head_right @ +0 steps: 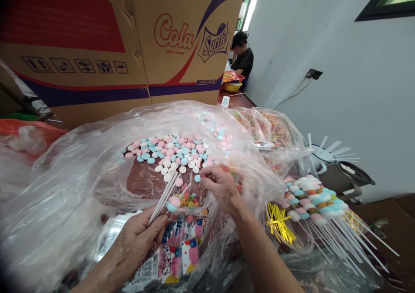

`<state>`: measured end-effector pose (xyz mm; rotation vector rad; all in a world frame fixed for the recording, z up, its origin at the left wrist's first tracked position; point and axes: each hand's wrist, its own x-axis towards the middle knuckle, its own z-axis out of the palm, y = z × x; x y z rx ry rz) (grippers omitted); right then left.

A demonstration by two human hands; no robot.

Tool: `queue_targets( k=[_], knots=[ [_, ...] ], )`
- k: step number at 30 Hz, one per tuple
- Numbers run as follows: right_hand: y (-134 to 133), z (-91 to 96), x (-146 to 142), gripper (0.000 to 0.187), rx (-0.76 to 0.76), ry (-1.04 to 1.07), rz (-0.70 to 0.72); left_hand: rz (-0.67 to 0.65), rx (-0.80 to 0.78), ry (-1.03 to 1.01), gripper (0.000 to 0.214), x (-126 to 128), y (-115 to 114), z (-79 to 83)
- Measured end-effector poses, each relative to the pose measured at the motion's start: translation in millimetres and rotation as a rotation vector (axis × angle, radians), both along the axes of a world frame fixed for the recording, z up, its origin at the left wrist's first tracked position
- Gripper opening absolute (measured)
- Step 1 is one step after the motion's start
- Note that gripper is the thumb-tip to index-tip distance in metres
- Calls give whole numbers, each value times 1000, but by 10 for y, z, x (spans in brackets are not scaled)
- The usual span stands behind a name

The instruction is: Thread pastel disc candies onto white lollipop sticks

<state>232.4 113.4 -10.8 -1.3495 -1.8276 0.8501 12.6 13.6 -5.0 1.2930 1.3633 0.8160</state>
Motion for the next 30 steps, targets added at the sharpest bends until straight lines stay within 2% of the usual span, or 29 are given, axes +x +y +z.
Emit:
queue_targets(
  k=[3,5,9,12,15,17,19,22,24,26,28,30],
  knots=[
    [-81,45,-65,17,-210,515,18,-13,-13,8,27,9,1,18],
    [-121,62,-103,19,-287,647,22,-15,-28,14,27,10,-9,33],
    [-134,50,-124,22,-365,696,43,-19,-29,21,29,-2,-32,47],
    [-133,48,-108,23,-377,652,86,-42,-16,53,30,-21,-29,38],
    [-181,80,-122,19,-376,543,222,-81,-23,53,31,-43,-14,22],
    [-250,101,-170,18,-437,529,317,-106,-29,24,33,-56,-8,10],
    [-334,106,-241,26,-532,606,343,-128,-22,-15,33,-65,-10,-4],
    [-433,94,-336,51,-591,742,281,-128,0,-75,33,-68,-21,-26],
    [-441,93,-353,56,-555,759,255,-85,0,-113,35,-65,-29,-35],
    [-384,106,-324,46,-456,701,222,-9,-8,-151,36,-64,-37,-33],
    [-271,127,-260,31,-282,521,103,77,-32,-190,38,-75,-45,-25],
    [-131,139,-193,18,-92,201,-40,142,-63,-219,40,-104,-55,-22]
  ],
)
